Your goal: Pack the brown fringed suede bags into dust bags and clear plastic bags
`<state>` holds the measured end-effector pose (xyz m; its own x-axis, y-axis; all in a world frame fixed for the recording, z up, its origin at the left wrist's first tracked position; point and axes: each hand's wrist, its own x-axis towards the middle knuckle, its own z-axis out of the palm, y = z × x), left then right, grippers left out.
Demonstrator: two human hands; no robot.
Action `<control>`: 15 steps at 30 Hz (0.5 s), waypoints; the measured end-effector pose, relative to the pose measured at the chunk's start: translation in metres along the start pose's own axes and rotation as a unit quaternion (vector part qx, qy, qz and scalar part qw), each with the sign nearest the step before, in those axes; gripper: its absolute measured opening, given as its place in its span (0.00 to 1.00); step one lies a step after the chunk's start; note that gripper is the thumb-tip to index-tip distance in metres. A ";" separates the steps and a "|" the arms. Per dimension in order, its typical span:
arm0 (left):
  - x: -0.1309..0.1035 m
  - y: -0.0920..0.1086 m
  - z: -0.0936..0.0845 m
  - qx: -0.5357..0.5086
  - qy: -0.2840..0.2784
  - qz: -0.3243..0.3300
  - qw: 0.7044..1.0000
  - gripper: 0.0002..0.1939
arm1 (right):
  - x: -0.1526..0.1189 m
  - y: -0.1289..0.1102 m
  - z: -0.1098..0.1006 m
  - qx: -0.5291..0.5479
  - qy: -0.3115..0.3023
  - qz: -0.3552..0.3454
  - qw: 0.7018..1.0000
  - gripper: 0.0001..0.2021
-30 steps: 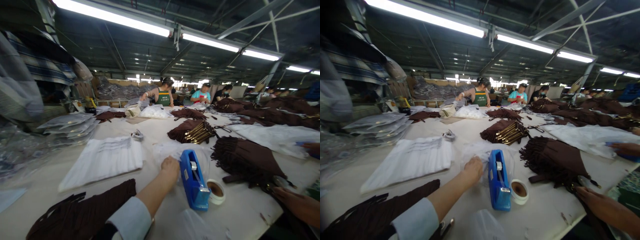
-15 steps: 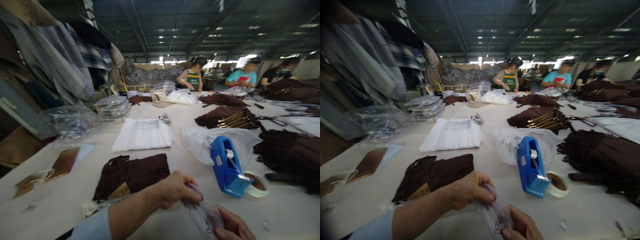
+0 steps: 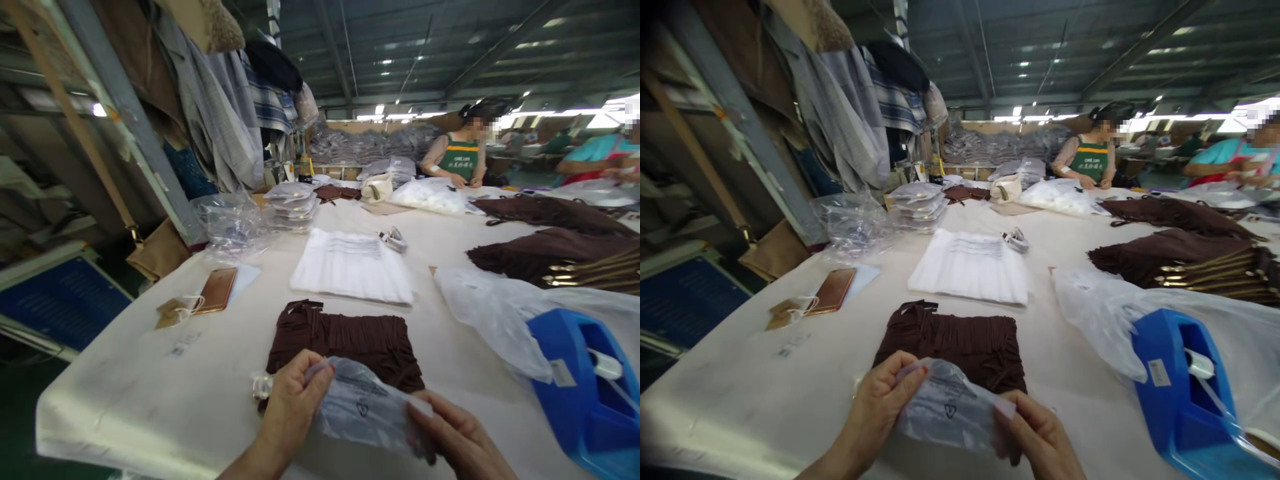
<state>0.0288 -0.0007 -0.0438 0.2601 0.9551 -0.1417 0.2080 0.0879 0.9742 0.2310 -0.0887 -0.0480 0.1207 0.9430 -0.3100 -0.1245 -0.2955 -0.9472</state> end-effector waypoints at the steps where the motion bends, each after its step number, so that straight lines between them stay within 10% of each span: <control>1: 0.006 0.004 -0.003 0.014 0.016 0.007 1.000 0.17 | 0.008 -0.008 0.004 -0.013 0.011 -0.002 1.000 0.22; 10: 0.073 -0.006 -0.011 0.208 0.123 0.097 0.966 0.08 | 0.083 -0.024 0.018 -0.240 0.115 -0.076 0.961 0.12; 15: 0.079 -0.012 -0.015 0.499 0.097 0.083 0.857 0.11 | 0.093 -0.017 0.020 -0.431 0.170 -0.099 0.881 0.09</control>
<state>0.0326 0.0785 -0.0642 0.2229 0.9685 0.1112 0.9114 -0.2475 0.3286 0.2251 0.0068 -0.0592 0.3621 0.9322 0.0003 0.7087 -0.2751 -0.6497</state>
